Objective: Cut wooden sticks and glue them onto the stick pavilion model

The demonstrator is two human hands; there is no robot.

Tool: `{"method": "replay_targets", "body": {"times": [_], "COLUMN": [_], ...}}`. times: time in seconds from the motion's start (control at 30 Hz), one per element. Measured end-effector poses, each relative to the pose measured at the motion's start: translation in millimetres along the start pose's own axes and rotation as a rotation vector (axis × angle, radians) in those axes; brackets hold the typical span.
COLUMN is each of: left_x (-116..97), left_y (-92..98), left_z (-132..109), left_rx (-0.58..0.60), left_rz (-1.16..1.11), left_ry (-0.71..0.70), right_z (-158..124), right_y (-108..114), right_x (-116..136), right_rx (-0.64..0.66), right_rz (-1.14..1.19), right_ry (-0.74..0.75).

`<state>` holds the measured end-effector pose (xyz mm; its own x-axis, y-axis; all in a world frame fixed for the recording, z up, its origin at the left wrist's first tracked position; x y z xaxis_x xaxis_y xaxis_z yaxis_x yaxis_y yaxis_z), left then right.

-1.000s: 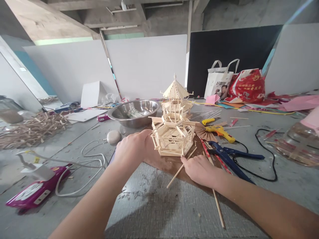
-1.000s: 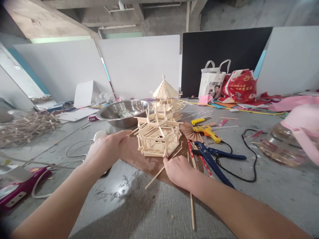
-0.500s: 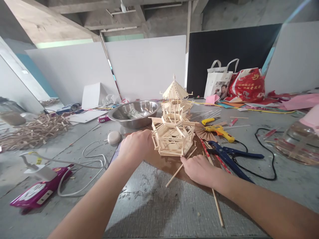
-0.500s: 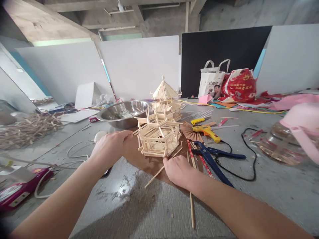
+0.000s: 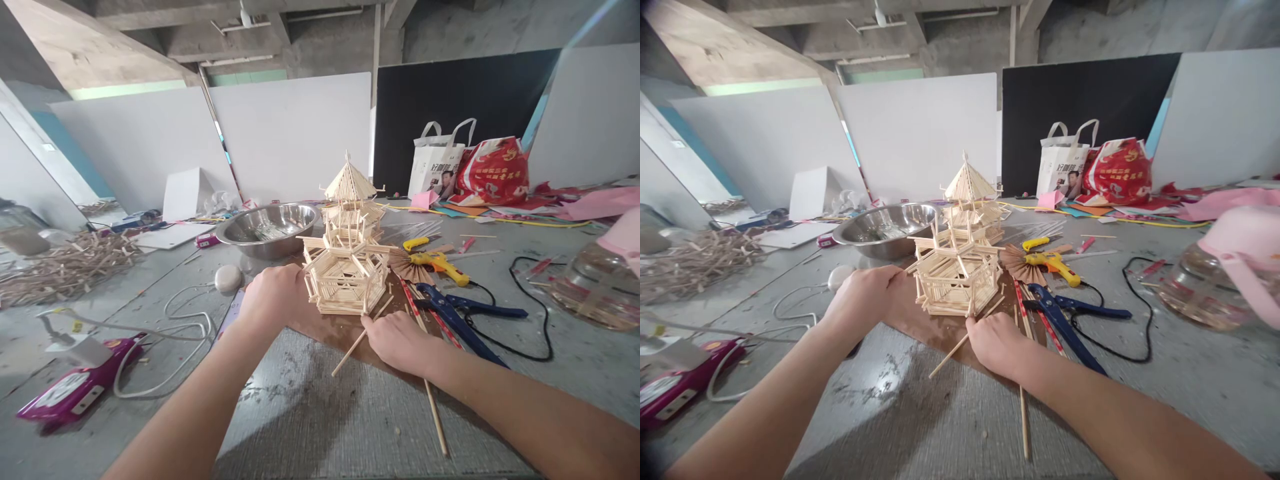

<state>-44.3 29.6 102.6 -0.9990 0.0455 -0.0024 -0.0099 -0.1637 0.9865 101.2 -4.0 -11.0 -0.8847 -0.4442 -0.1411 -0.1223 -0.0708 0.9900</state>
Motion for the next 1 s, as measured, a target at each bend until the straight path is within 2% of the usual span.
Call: {"method": "replay_targets", "body": {"times": [0.37,0.47,0.57,0.63,0.7,0.83,0.9,1.0], "left_x": [1.5,6.3,17.2,21.2,17.3,-17.0,-29.1,-34.2], "left_y": [-6.9,-2.4,8.5,13.9,9.0,-33.8,-53.7,-76.6], "left_z": [1.7,2.2,-0.9,-7.2,-14.6,-23.8,-24.3,-20.7], "left_rx": [-0.086,-0.097,-0.161,-0.234,-0.236,0.120,0.205,0.242], "left_rz": [0.014,0.004,-0.069,-0.258,-0.574,-1.292,-1.497,-1.672], "left_ry": [-0.065,-0.066,-0.010,0.011,-0.003,-0.016,0.053,0.151], "right_z": [1.0,1.0,1.1,1.2,1.3,0.8,1.1,2.9], "right_y": [-2.4,-1.9,-1.3,-1.9,-3.6,-4.9,-4.8,-6.8], "right_x": [-0.8,-0.7,-0.8,-0.9,-1.0,-1.0,-1.0,-2.1], "right_rx": [0.001,0.002,-0.005,-0.009,-0.007,-0.027,-0.023,0.032], "right_rz": [0.003,-0.003,-0.007,-0.005,-0.005,-0.013,-0.003,0.022], "right_ry": [-0.009,-0.003,0.004,0.005,0.001,-0.009,-0.004,-0.010]}}
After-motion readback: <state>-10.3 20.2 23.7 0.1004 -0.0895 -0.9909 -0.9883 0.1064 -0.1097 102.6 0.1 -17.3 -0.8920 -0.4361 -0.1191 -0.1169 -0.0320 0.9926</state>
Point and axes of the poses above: each hand's wrist, its own z-axis towards the middle knuckle, its own y-axis out of the back of the hand, x = y × z, the point moved 6 cm from there along z, towards the middle knuckle, and after that the axes turned 1 degree about x, right-handed, at the moved point
